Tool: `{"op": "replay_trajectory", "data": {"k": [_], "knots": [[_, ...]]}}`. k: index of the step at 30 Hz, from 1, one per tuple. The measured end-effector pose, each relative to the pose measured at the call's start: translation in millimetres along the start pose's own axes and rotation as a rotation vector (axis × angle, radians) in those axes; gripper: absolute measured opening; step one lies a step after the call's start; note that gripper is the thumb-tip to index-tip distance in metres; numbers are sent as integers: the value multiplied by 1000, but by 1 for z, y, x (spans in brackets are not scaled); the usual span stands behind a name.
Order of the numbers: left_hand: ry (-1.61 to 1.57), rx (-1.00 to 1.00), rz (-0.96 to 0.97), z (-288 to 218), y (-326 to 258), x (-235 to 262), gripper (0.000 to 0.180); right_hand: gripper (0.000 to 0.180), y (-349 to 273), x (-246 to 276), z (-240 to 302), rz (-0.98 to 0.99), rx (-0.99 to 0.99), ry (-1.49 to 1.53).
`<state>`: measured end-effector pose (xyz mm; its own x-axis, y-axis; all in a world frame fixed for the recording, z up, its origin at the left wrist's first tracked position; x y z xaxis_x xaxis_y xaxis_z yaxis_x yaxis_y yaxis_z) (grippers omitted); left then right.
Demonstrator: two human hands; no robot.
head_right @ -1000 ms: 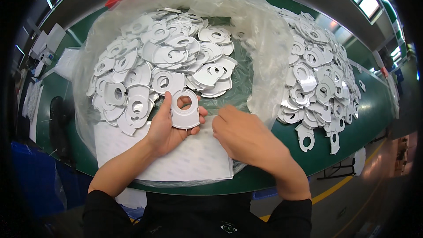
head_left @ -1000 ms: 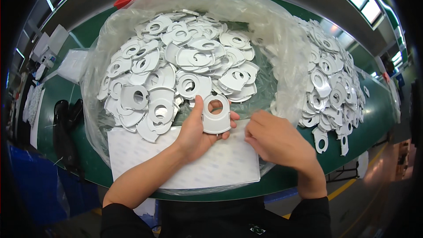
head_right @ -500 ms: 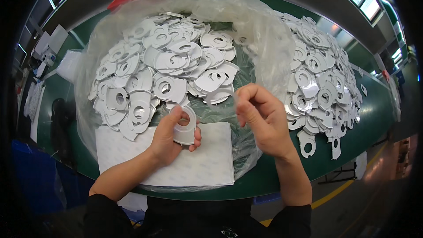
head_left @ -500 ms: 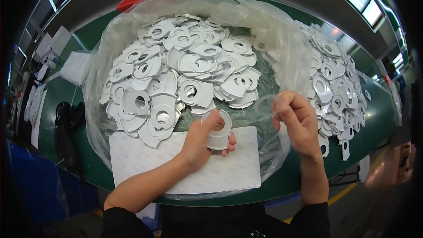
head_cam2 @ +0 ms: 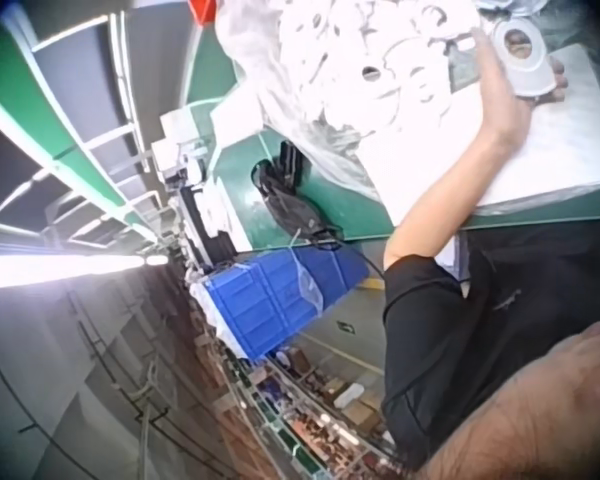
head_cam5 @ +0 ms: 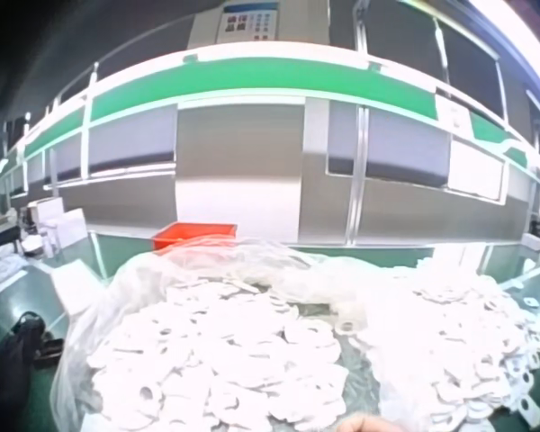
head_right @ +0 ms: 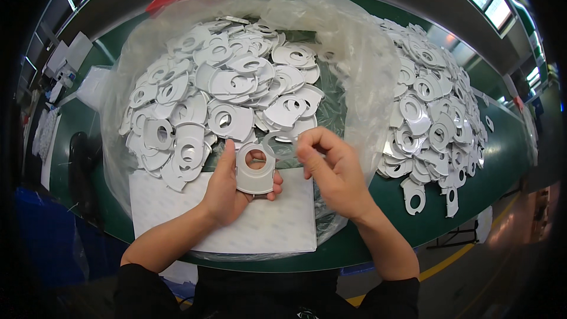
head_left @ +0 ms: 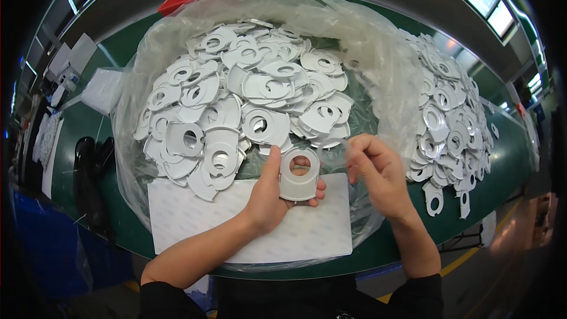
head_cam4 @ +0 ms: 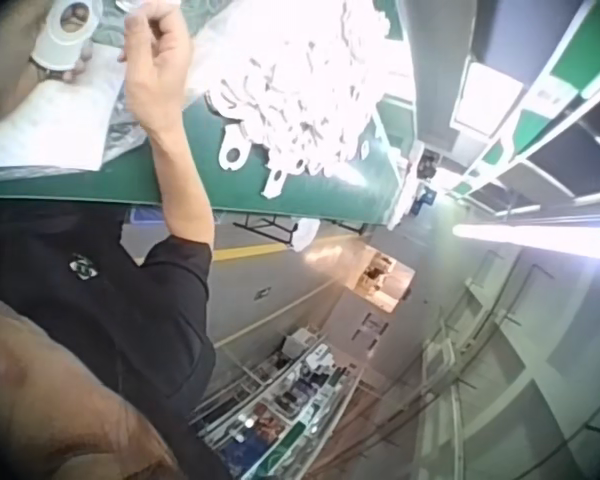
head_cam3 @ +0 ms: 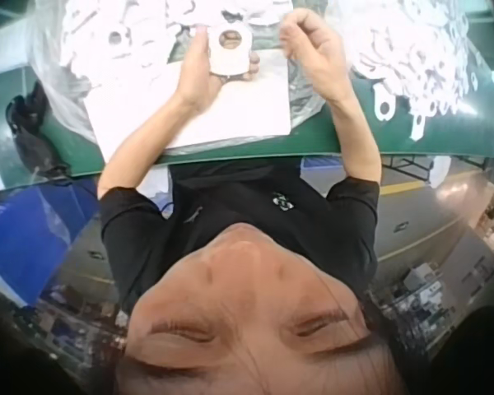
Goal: Applying small circular stickers to metal housing components at a factory workbench.
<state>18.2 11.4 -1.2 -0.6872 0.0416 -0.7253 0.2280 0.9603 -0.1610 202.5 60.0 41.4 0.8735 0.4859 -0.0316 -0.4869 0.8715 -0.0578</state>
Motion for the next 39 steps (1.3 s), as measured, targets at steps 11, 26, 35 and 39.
{"op": "replay_trajectory", "data": {"k": [11, 26, 35, 39], "knots": [[74, 3, 2, 1, 5, 0, 66, 8, 5, -27, -16, 85, -65, 37], [71, 41, -14, 1, 4, 0, 64, 9, 7, -27, -18, 98, -83, 27], [85, 48, -34, 0, 4, 0, 65, 9, 8, -27, -19, 93, -75, 24], [88, 42, -20, 1, 5, 0, 66, 9, 8, -27, -19, 91, -80, 32]]}}
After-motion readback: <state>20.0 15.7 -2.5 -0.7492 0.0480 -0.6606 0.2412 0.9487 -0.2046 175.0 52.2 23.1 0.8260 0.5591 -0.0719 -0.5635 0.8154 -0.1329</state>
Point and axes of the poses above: each hand's wrist, its own y-axis towards the middle knuckle, its own x-axis out of the back of the hand, z = x × y, the point moved 1 cm from there along y, towards the middle knuckle, and after that the axes turned 9 degrees about -x, right-handed, at the moved point
